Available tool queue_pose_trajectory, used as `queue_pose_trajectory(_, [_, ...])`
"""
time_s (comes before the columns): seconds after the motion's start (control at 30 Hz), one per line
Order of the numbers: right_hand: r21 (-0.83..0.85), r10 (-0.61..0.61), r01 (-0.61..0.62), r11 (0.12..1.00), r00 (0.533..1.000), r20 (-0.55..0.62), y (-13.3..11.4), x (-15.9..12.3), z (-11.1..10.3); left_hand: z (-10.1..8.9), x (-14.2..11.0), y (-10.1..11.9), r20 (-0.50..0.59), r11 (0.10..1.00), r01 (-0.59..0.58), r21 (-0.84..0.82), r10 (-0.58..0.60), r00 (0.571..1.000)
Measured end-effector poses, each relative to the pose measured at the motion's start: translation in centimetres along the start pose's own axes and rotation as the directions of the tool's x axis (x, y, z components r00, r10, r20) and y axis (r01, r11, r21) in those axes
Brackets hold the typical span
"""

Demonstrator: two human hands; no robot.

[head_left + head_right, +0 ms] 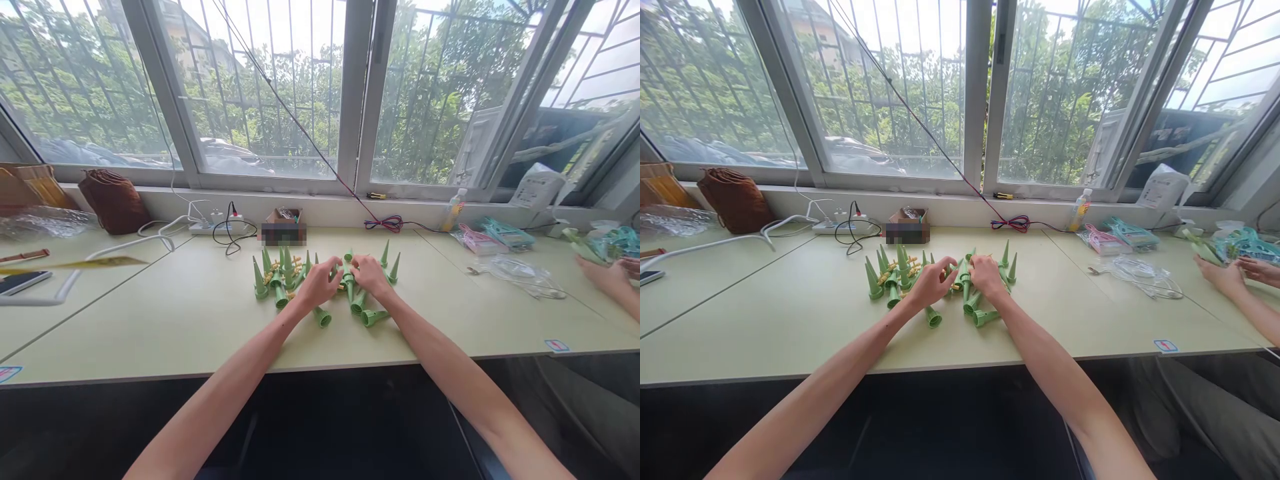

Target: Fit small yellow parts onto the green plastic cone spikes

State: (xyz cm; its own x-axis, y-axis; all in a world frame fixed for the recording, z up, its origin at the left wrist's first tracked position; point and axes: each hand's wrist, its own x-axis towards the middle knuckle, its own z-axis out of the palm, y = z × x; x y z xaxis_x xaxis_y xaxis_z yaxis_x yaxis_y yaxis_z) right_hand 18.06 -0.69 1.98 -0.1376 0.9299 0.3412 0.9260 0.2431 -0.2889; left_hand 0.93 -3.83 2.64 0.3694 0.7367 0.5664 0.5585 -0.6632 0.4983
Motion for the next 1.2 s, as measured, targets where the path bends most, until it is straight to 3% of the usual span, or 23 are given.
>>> queue_pose_trajectory(1.2, [-0.062, -0.092, 0.093, 0.994, 0.995, 0.024, -0.12, 0.03, 0.21, 0.04, 0.00, -0.08, 0.004, 1.000, -0.005, -0.002, 0.005, 1.000])
